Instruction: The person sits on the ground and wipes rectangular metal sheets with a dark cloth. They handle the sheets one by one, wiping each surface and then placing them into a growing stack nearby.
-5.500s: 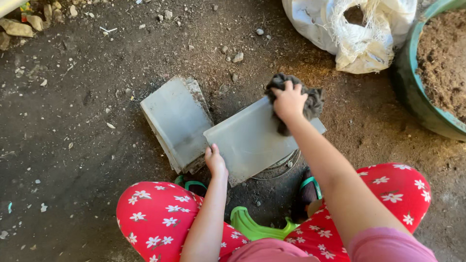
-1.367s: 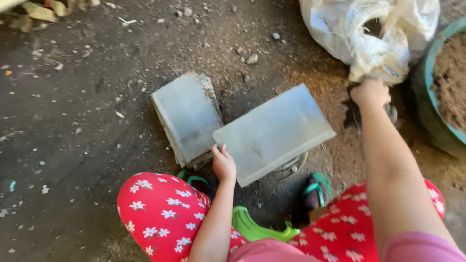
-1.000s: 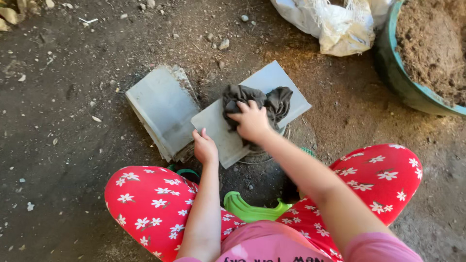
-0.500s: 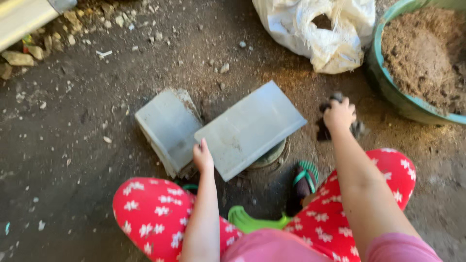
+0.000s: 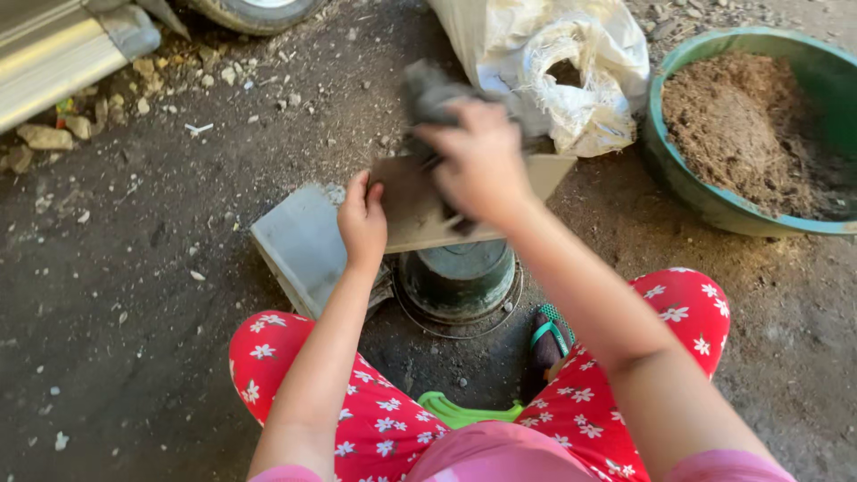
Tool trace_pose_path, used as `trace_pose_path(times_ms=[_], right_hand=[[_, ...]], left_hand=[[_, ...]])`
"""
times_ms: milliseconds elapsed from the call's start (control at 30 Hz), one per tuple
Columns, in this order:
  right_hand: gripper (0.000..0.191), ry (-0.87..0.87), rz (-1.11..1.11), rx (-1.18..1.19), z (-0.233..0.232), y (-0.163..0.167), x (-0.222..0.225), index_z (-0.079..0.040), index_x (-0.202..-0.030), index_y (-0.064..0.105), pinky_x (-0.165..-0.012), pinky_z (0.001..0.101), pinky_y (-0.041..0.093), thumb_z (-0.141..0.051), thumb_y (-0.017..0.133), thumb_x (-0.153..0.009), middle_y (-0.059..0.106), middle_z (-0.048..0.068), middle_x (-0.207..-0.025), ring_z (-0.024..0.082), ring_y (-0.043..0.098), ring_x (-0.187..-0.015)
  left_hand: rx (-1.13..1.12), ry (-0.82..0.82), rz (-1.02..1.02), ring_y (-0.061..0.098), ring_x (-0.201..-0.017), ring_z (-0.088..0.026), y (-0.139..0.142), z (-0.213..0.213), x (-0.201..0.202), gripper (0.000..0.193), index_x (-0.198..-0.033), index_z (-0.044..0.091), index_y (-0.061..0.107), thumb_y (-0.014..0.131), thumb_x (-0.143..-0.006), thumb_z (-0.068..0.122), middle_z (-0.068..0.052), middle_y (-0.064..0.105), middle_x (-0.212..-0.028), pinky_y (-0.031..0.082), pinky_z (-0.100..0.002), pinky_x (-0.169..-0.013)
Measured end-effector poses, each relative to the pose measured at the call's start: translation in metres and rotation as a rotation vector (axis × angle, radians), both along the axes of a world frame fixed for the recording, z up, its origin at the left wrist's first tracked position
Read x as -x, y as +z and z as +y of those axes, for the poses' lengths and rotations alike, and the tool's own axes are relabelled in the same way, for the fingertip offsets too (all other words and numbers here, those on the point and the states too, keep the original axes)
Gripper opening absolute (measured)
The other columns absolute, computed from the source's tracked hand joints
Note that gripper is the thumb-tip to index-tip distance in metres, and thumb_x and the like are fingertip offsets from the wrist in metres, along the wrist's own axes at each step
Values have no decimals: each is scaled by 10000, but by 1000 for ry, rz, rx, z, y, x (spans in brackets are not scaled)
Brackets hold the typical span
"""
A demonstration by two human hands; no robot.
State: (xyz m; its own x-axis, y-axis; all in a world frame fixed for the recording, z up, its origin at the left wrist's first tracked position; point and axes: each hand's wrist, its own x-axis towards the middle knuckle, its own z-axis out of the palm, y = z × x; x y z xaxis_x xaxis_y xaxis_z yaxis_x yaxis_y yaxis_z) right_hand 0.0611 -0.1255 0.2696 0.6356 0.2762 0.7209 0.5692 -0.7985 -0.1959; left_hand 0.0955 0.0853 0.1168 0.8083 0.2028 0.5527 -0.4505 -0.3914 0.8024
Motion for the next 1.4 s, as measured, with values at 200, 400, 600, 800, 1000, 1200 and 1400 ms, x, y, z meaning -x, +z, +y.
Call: trace_pose_path(times_ms=[200, 400, 600, 800, 1000, 1200, 1400], right_hand=[[419, -62, 98, 60, 48, -64, 9, -178, -1109, 782, -928, 579, 379, -202, 736, -694, 613, 66, -1266, 334, 513, -1186], [287, -594, 83, 278, -107, -132, -17, -243, -1059, 800, -965, 562, 379, -143, 680, -818, 632, 27, -1309, 321, 497, -1260], [342, -695, 384, -390, -229, -141, -31, -158, -1117, 796, -950, 539, 421, -96, 625, -827, 635, 110, -1213, 367, 531, -1144], [521, -107, 723, -1256, -172, -184, -42, -78, -1294, 679, -928, 300, 515, -4, 576, -788, 716, 64, -1135, 179, 651, -1024], [374, -384, 827, -810, -127, -226, -14, -81, -1118, 735, -878, 355, 533, -41, 614, -766, 768, 125, -1039, 256, 701, -985], [317, -512, 324, -180, -176, -130, -44, -76, -1070, 766, -910, 489, 542, -66, 568, -822, 700, 247, -1066, 451, 658, -1016], [404, -843, 495, 375, -196, 43, -65, -103, -1216, 721, -886, 598, 496, -110, 639, -821, 671, 237, -1128, 451, 620, -1045]], left_hand=[[13, 0, 60, 720, -954, -228, -42, 2, 10, 189, -1189, 25, 655, 624, -1002, 27, -133, 731, -1054, 546, -332, -843], [267, -60, 151, 642, -951, -113, -86, 4, 7, 109, -1126, 24, 648, 602, -1027, 25, -38, 729, -1015, 509, -263, -880], [294, -11, 262, 625, -919, -93, -100, 15, 1, 95, -1113, 20, 623, 597, -1024, 41, -29, 718, -989, 499, -250, -862], [334, -2, 255, 596, -908, -101, -133, 31, -2, 88, -1112, 7, 602, 592, -1037, 52, -42, 696, -985, 490, -253, -853], [287, 155, 287, 619, -935, -143, -153, 44, -10, 227, -1207, -11, 561, 623, -1028, 114, -91, 683, -1032, 503, -291, -867], [416, 148, 314, 644, -981, -190, -159, 20, -13, 273, -1217, -18, 604, 632, -1037, 187, -117, 718, -1079, 518, -349, -889], [65, -305, 120, 464, -1449, -378, -141, -20, -14, 561, -1512, -35, 460, 634, -1015, 159, -256, 463, -1575, 386, -424, -1171]])
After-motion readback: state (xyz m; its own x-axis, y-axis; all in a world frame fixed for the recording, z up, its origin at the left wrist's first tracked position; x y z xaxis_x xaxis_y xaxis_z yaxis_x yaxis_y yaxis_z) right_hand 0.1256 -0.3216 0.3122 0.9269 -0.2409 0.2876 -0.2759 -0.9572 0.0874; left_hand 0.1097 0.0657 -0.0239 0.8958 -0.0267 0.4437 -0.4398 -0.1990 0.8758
